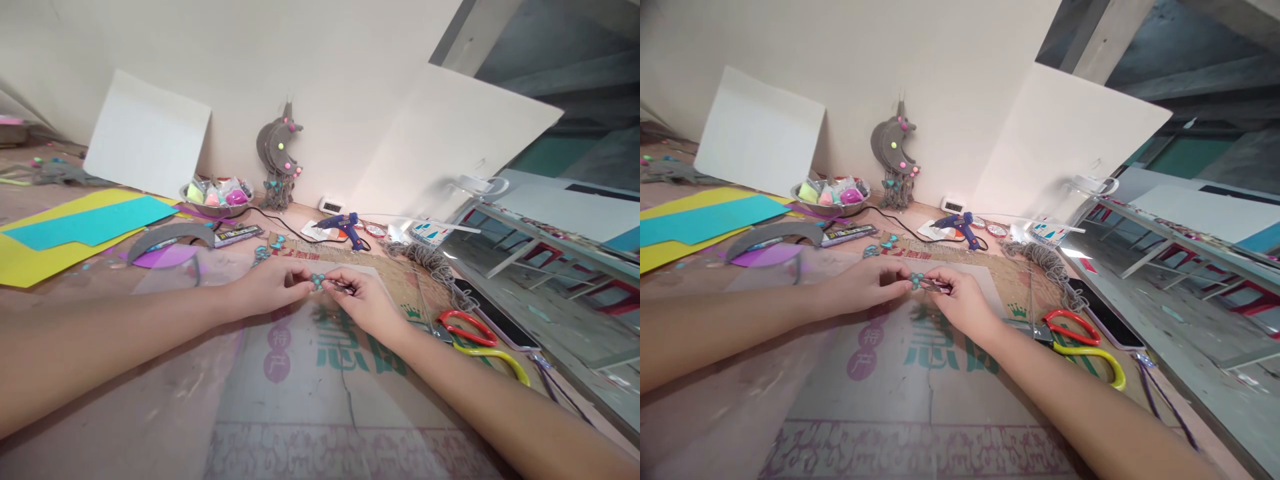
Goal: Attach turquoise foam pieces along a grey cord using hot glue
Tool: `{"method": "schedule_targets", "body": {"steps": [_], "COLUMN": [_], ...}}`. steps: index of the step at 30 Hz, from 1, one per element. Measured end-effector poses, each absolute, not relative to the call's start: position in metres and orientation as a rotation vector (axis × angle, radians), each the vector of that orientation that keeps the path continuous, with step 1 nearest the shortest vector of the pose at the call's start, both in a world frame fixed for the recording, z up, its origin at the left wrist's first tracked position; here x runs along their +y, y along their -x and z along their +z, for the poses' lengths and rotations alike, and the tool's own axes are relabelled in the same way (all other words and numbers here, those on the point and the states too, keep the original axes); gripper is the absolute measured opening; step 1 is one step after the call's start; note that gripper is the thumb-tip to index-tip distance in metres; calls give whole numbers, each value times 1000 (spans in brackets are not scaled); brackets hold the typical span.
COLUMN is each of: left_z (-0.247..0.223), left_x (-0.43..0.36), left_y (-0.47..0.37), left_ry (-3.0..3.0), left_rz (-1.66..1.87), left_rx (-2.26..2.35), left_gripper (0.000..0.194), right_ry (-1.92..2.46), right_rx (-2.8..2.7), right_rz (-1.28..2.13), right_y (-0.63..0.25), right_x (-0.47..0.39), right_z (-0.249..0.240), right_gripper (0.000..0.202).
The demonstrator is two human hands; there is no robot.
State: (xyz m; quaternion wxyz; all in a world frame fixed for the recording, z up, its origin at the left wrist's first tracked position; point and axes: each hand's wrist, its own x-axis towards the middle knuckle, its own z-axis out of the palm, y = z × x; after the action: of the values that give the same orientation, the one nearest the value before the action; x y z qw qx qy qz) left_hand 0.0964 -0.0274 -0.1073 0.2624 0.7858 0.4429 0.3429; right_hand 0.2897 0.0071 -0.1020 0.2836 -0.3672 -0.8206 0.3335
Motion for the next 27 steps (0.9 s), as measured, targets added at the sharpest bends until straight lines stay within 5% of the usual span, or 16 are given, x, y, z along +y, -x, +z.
{"method": "schedule_targets", "body": {"steps": [20, 27], "left_z": [-106, -104], "left_x": [-26, -28], "left_y": [-94, -94], "left_ry": [-1952, -1927], "left_rz": [996, 1007], "left_rx": [1279, 1276], "left_gripper": [18, 18], "right_ry": [815, 821], "right_rx": [-2546, -2556], "right_rz": [-161, -297], "right_y": [-309, -308], "right_x": [18, 16], "right_z": [-100, -99], "right_gripper": [29, 30]}}
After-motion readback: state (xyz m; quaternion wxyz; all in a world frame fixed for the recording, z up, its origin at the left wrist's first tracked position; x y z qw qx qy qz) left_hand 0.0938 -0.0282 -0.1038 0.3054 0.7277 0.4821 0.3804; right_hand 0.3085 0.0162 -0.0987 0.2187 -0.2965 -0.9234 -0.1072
